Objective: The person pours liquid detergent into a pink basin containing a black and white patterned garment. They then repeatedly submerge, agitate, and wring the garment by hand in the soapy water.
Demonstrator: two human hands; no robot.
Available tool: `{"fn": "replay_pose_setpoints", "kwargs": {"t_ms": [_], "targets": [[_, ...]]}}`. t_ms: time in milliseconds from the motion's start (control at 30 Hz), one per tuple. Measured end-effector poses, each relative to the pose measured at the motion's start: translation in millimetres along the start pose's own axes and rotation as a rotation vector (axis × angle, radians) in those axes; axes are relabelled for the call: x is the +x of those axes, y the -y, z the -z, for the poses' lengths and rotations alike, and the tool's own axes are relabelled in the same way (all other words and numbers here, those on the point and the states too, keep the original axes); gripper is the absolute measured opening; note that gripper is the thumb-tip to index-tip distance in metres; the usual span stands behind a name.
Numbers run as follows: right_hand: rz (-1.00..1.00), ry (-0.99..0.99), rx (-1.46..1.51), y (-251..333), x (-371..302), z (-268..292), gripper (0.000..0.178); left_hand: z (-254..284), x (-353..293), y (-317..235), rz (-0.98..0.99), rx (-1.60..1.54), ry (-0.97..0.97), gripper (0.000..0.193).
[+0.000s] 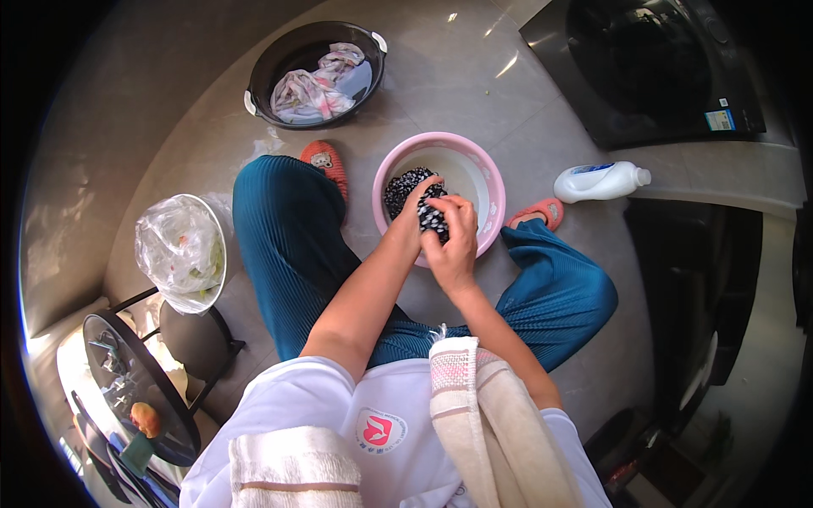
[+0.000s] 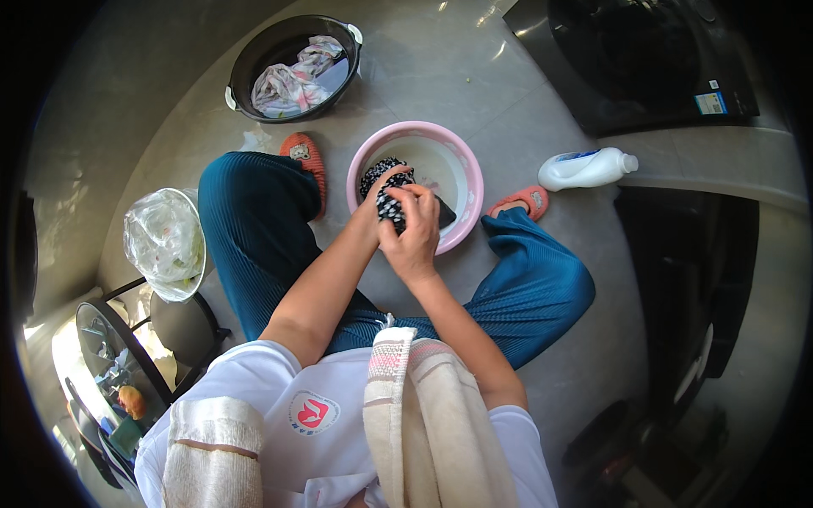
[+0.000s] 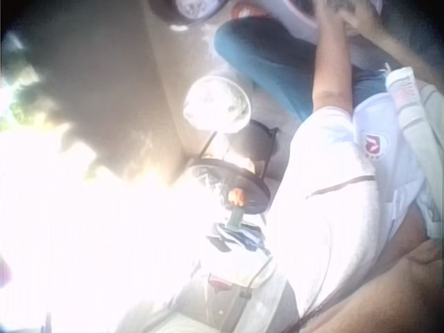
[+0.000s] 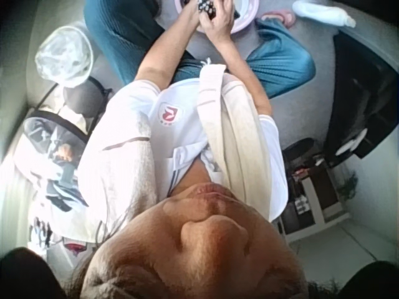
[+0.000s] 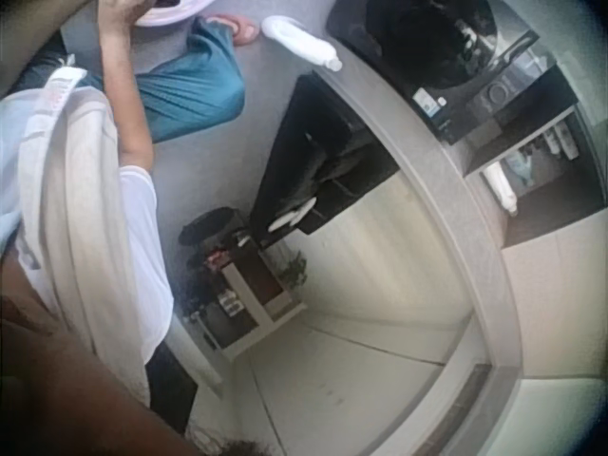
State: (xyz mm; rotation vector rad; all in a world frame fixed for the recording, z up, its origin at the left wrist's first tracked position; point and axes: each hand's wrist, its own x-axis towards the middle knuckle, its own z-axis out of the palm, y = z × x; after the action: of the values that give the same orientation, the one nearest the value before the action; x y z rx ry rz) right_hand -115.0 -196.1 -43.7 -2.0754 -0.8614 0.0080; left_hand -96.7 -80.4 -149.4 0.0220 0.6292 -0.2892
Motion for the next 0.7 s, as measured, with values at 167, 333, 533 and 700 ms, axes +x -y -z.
{"fn": "replay_pose_setpoints", "kwargs": {"t_ms": [167, 333, 533, 700], "targets": [[-0.092, -0.127, -0.106, -48.9, 22.2, -12.6, 0.027, 2.7, 19.2, 33.5, -0.298, -0.095, -0.145, 0.017], [-0.55, -0.034, -0.221, -83.3, 42.1, -19.4, 0.036, -1.5, 30.9, 34.9, -0.291, 0.003, -0.286, 0.023], [-0.107, -0.054, -0.018, -3.1, 2.4, -12.9, 0.034, 8.8, 8.6, 0.8, -0.035, -0.001, -0.052, 0.033], [-0.254, -0.082, -0.123, -52.1, 25.2, -22.3, 0.036, 7.5, 20.3, 32.1, -0.308, -0.116, -0.236, 0.02]]}}
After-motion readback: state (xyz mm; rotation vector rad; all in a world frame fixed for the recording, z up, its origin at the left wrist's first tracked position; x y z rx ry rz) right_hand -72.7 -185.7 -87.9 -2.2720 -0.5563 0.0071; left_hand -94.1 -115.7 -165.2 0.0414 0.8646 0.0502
